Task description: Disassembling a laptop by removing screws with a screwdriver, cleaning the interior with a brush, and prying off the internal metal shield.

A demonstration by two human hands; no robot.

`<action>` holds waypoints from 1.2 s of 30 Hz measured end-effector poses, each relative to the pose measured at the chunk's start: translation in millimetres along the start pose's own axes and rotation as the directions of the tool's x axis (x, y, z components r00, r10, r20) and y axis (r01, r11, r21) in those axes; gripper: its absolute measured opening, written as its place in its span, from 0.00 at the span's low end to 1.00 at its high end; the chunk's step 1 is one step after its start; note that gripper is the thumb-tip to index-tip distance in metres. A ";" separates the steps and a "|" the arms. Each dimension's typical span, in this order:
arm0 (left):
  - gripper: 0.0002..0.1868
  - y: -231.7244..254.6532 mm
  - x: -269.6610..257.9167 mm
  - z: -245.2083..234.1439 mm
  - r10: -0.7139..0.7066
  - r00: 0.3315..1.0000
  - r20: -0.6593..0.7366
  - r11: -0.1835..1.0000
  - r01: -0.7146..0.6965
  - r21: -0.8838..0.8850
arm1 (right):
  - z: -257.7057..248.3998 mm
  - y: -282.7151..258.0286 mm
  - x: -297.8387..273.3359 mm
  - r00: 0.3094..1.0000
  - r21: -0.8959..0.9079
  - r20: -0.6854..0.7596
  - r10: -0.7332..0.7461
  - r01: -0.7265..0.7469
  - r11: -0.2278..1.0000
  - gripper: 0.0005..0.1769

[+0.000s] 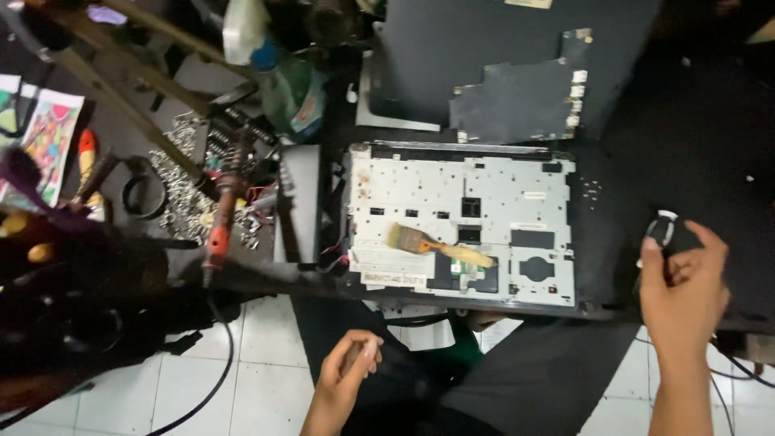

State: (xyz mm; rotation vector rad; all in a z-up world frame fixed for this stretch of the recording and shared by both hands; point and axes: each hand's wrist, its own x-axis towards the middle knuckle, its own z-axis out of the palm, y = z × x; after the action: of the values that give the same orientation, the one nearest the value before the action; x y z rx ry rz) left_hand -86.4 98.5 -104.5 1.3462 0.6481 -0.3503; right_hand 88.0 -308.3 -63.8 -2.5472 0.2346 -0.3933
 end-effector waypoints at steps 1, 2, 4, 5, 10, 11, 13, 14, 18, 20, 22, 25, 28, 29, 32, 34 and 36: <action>0.13 -1.3 2.9 -2.9 0.088 0.996 -0.001 0.996 -0.088 -0.007 | 1.0 3.9 1.0 1.000 -0.014 -0.009 0.011 -0.011 1.000 0.25; 0.13 6.4 1.7 -2.1 0.092 0.996 -0.013 0.996 -0.092 -0.013 | 1.5 -1.8 0.8 1.000 -0.008 -0.003 -0.001 0.001 1.000 0.25; 0.12 22.8 0.0 1.5 0.079 0.993 -0.088 0.988 -0.089 -0.125 | -1.6 -10.3 -1.5 0.998 -0.022 0.012 0.054 -0.053 0.998 0.23; 0.12 25.7 0.6 3.5 0.081 0.993 -0.091 0.987 -0.092 -0.130 | -1.8 -11.3 -1.4 0.999 -0.022 0.014 0.048 -0.047 0.999 0.23; 0.15 32.4 5.2 9.3 0.251 0.932 -0.261 0.941 -0.298 -0.159 | 9.0 5.1 -9.4 0.958 -0.054 -0.139 -0.251 0.246 0.968 0.19; 0.15 36.4 6.9 11.3 0.251 0.931 -0.265 0.941 -0.299 -0.160 | 11.5 -16.2 -15.3 0.958 -0.051 -0.137 -0.253 0.248 0.967 0.19; 0.22 45.8 10.3 15.6 0.249 0.915 -0.318 0.943 -0.303 -0.135 | 15.2 -59.2 -26.7 0.909 -0.009 -0.069 -0.411 0.412 0.911 0.14; 0.22 49.9 10.7 16.2 0.252 0.913 -0.321 0.942 -0.307 -0.135 | 22.6 -75.6 -33.6 0.907 -0.006 -0.071 -0.414 0.415 0.910 0.14; 0.23 75.5 6.4 23.0 0.136 0.927 -0.351 0.968 -0.200 -0.152 | 47.2 -129.9 -49.7 0.813 0.024 0.183 -0.553 0.558 0.829 0.24; 0.23 81.7 7.3 22.4 0.095 0.925 -0.368 0.976 -0.160 -0.150 | 55.9 -147.3 -49.0 0.779 0.016 0.253 -0.574 0.590 0.807 0.30; 0.17 75.0 11.2 17.4 0.217 0.907 -0.361 0.965 -0.254 -0.059 | 60.6 -159.1 -46.6 0.715 -0.060 0.266 -0.646 0.681 0.729 0.21; 0.17 88.0 10.5 14.1 0.170 0.910 -0.378 0.985 -0.171 0.032 | 63.8 -156.1 -48.0 0.723 -0.017 0.274 -0.635 0.663 0.748 0.14; 0.18 92.3 8.7 13.4 0.162 0.914 -0.372 0.987 -0.151 0.059 | 62.9 -149.6 -49.9 0.751 0.073 0.346 -0.562 0.576 0.814 0.15; 0.18 86.2 11.2 13.8 0.166 0.913 -0.372 0.986 -0.154 0.060 | 56.7 -146.9 -51.1 0.752 0.073 0.342 -0.563 0.576 0.814 0.15; 0.16 76.8 14.7 16.7 0.431 0.698 -0.573 0.892 -0.425 0.153 | 36.9 -133.3 -60.3 0.807 0.208 0.376 -0.456 0.406 0.890 0.15; 0.35 84.6 14.9 19.3 0.422 0.531 -0.734 0.897 -0.363 0.253 | 25.0 -119.5 -69.8 0.855 0.104 0.501 -0.132 0.092 0.990 0.21; 0.47 86.3 22.8 15.8 0.508 0.488 -0.710 0.853 -0.399 0.336 | 23.4 -103.0 -78.6 0.878 0.043 0.462 -0.125 0.119 0.992 0.25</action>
State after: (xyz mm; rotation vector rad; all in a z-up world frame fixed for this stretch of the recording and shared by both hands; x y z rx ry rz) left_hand -14.5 104.1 -49.5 1.7324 0.9512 0.7216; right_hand 30.3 -191.5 -44.8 -2.5595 -0.1109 0.1792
